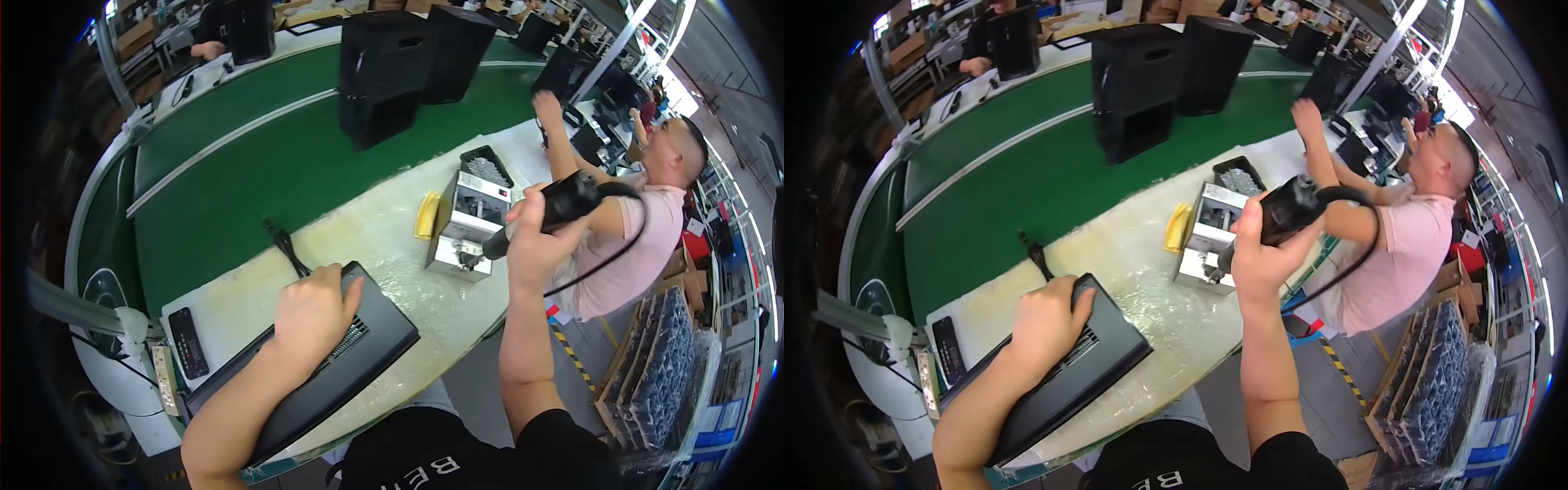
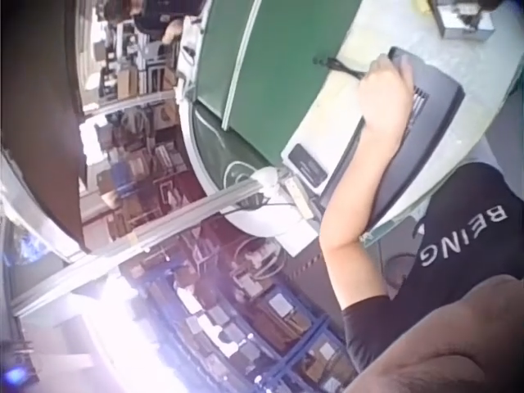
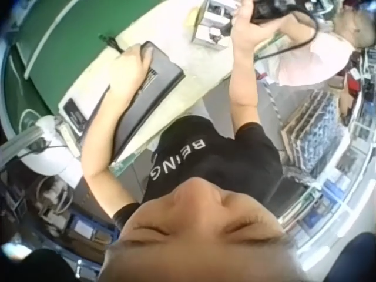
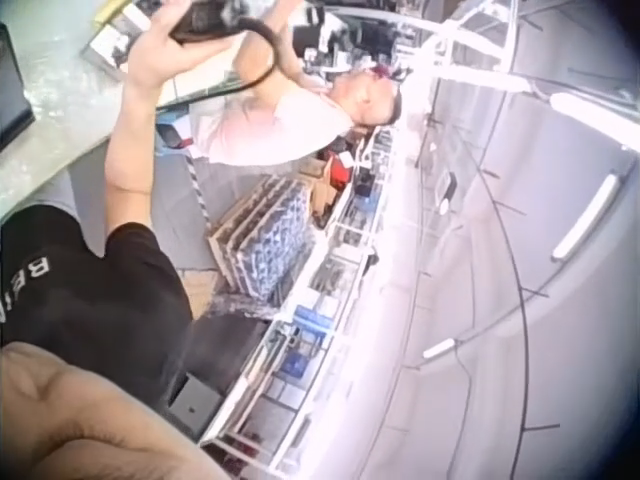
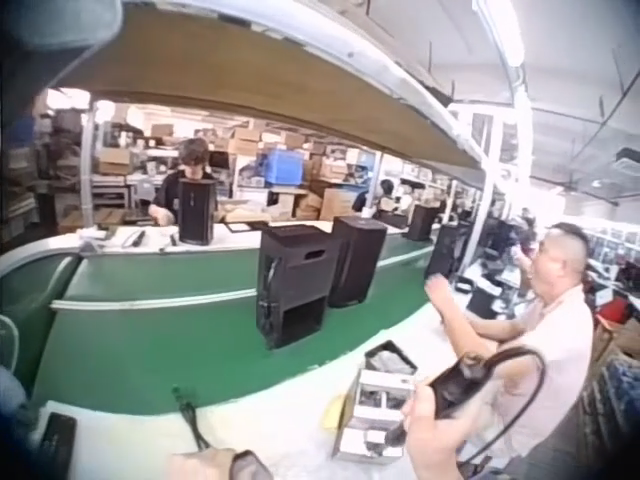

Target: The person takes device housings from a conveyor belt, drives screws into them using an electric screwdriver, and places the assembled units back onto the conveyor belt.

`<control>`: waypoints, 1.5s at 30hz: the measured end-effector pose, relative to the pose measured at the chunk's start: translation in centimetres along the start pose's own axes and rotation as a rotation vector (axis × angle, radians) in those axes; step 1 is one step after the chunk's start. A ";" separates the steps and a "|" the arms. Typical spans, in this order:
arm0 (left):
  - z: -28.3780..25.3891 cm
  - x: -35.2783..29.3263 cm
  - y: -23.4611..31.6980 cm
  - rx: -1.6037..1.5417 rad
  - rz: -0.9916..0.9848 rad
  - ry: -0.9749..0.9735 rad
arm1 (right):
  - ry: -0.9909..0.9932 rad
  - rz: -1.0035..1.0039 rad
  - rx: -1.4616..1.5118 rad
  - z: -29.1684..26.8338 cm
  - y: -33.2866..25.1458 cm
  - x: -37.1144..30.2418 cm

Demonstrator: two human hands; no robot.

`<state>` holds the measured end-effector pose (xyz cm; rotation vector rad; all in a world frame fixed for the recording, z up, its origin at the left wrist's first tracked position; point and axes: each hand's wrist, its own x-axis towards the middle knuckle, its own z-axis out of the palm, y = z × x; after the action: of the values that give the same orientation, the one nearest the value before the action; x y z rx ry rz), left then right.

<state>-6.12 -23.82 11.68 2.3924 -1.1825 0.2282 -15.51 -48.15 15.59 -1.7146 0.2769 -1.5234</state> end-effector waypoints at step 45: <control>-7.7 -13.3 -6.5 0.048 -0.086 -0.107 | -0.823 -0.163 0.777 17.4 -16.7 -10.3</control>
<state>-8.78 -7.38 11.79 2.5182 -1.1293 0.1029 -7.88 -23.51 20.37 -1.5530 -0.7909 -0.7334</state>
